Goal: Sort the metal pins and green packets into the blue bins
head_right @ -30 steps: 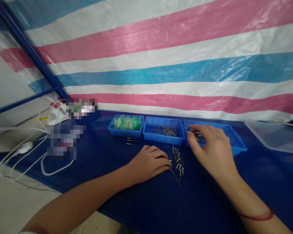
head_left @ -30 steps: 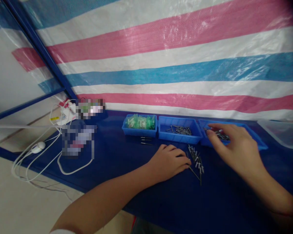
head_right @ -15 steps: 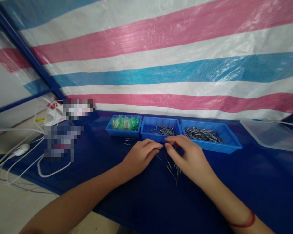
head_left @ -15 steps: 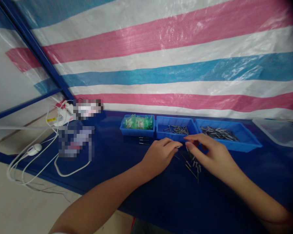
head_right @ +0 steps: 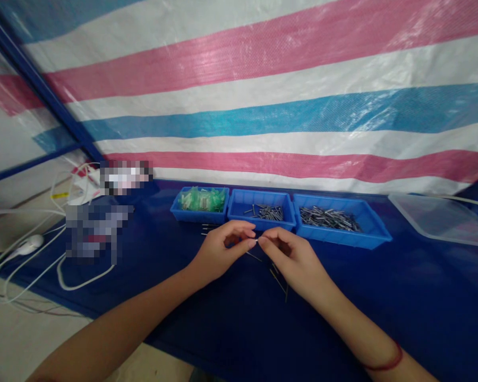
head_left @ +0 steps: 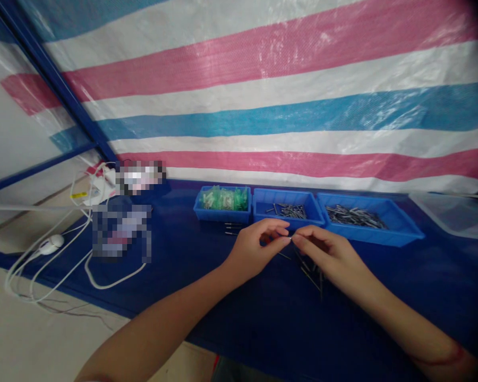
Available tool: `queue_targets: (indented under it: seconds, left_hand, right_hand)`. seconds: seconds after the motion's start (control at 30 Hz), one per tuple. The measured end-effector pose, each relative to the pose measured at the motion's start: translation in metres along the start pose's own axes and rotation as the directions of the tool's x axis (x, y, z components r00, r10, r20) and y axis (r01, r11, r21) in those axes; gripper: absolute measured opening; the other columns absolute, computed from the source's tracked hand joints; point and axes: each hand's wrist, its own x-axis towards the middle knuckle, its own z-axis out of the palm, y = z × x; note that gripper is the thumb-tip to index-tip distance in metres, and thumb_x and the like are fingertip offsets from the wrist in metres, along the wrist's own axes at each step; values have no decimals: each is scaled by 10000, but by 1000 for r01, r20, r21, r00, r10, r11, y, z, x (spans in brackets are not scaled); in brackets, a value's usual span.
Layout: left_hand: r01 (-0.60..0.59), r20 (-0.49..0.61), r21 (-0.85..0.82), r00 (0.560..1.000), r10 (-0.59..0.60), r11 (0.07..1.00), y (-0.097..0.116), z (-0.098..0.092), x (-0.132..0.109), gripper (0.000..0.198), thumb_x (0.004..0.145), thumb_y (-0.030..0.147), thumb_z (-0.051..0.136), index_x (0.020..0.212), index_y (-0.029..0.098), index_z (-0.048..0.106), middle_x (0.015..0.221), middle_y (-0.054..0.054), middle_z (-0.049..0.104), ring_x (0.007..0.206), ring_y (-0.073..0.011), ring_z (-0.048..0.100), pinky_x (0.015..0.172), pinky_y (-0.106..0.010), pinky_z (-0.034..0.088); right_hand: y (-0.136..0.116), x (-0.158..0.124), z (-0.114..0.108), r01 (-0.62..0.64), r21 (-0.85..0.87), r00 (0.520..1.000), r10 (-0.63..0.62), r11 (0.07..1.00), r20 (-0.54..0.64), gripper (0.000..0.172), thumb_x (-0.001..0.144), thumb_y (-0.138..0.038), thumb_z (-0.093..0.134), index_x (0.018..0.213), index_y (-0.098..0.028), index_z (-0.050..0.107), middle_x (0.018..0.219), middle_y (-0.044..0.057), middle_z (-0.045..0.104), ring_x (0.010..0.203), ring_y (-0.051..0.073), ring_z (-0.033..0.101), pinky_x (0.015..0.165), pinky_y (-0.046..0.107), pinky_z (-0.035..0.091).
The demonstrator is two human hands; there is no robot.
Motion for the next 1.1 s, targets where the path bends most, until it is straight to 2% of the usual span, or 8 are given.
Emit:
queue_targets:
  seconds: [0.17, 0.23, 0.37, 0.57, 0.67, 0.83, 1.0, 1.1]
  left_hand:
    - [71, -129, -285, 985, -112, 956, 1, 5, 1, 245, 747, 240, 704, 970, 159, 641, 918, -51, 684, 837, -151, 646, 789, -277, 499]
    - [84, -140, -352, 980, -141, 932, 2, 7, 1, 286, 721, 249, 725, 976, 162, 630, 910, -46, 683, 830, -150, 648, 786, -279, 506]
    - [124, -119, -408, 975, -187, 905, 4, 8, 0, 425, 716, 271, 736, 1099, 178, 579, 874, -28, 677, 776, -142, 646, 736, -275, 514]
    - [126, -32, -302, 989, -142, 945, 0, 5, 0, 177, 801, 311, 661, 849, 141, 651, 778, -17, 657, 740, -124, 618, 732, -245, 484]
    - [93, -42, -267, 993, -108, 959, 0, 4, 0, 169, 807, 310, 659, 866, 152, 667, 817, -19, 667, 771, -128, 618, 748, -241, 481]
    - [48, -59, -143, 997, -57, 988, 1, 3, 1, 200, 833, 324, 635, 942, 167, 695, 946, -53, 688, 866, -155, 625, 813, -261, 474]
    - [52, -46, -64, 997, -55, 997, 1, 2, 0, 214, 850, 313, 610, 982, 164, 688, 967, -55, 689, 860, -156, 624, 799, -259, 478]
    - [57, -29, 19, 998, -56, 998, 4, 2, -1, 206, 864, 312, 583, 941, 148, 681, 934, -53, 686, 829, -151, 621, 767, -252, 481]
  right_hand:
    - [-5, -3, 3, -42, 51, 995, 37, 998, 91, 259, 827, -448, 562, 769, -199, 603, 640, -13, 548, 582, 128, 505, 531, 244, 426]
    - [-8, -4, 5, -21, 59, 993, 14, 998, 121, 251, 833, -441, 560, 786, -203, 622, 674, -5, 585, 616, 137, 535, 580, 253, 454]
    - [-10, -5, 6, 19, 76, 994, -27, 997, 105, 241, 835, -428, 569, 824, -208, 669, 752, 11, 656, 694, 159, 593, 685, 274, 486]
    - [-6, -5, 5, -18, 90, 993, 7, 996, 120, 261, 824, -435, 590, 878, -205, 701, 805, 21, 697, 714, 170, 612, 695, 292, 497]
    - [-5, -4, 4, -22, 105, 995, 11, 994, 99, 253, 818, -435, 603, 870, -210, 705, 802, 20, 700, 732, 176, 624, 704, 296, 508]
    - [1, -2, 1, 1, 92, 998, 4, 996, -60, 246, 756, -435, 680, 870, -218, 699, 783, 25, 699, 680, 172, 627, 631, 291, 512]
    - [4, -4, -4, 144, -37, 969, -149, 989, -196, 223, 770, -406, 678, 886, -215, 680, 788, 27, 684, 664, 162, 619, 575, 278, 495]
    - [0, -6, -7, 258, -204, 944, -291, 944, -157, 153, 819, -366, 633, 863, -221, 659, 776, 21, 658, 676, 158, 603, 603, 283, 476]
